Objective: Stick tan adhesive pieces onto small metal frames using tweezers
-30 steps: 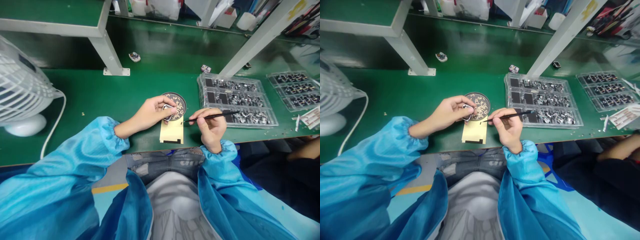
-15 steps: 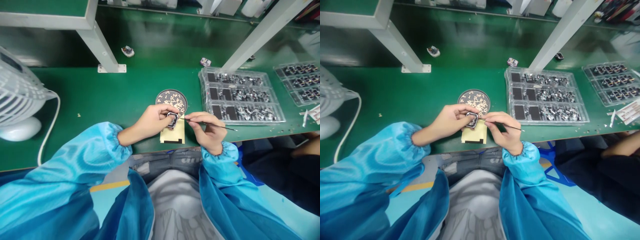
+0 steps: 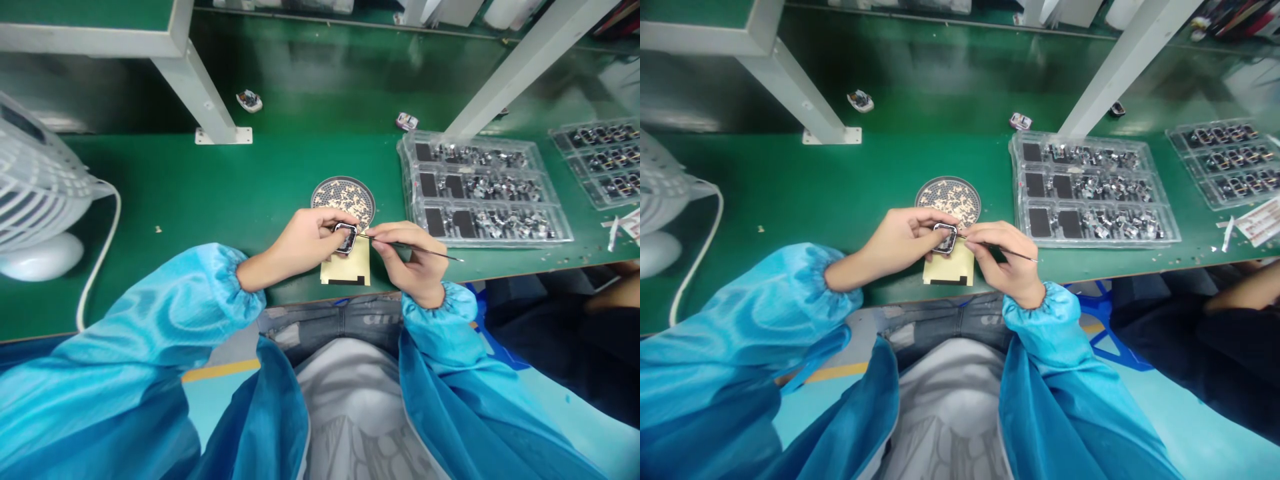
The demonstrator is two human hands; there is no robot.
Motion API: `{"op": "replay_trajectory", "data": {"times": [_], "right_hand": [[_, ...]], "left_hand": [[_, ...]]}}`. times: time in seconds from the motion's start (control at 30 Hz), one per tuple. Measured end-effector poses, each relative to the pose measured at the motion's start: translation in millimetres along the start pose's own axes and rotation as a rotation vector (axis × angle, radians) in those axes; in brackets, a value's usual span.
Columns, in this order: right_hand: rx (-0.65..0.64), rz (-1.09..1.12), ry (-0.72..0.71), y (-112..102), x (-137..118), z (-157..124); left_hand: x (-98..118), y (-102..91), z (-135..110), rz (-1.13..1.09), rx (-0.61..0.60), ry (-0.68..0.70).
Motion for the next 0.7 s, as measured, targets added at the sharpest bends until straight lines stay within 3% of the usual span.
{"op": "replay_trajectory", "data": {"times": [0.33,0.5,0.7], "right_hand": [[-0.007,-0.028,-0.001,2.2,0.0,0.7],[0.033,0.030,0.033,0.2,0.6,-1.5],[-0.018,0.092,0.087,1.9,0.6,-2.1]], "left_hand": [[-1.6,-0.3,0.2,0.005,0.007,-0.006],[-2.2,-1.6,0.0,0.009,0.010,0.049],[-3.7,-4.1,-0.3,-0.003,0.009,0.122]]}}
Point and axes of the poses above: each hand's wrist, its own z-axis towards the middle knuckle, its own y-axis out of the palm, x = y × z, the point moved 3 cm from there along z, towards the middle knuckle, and after that the axes turned 1 degree about -y, right-handed, at the moved point
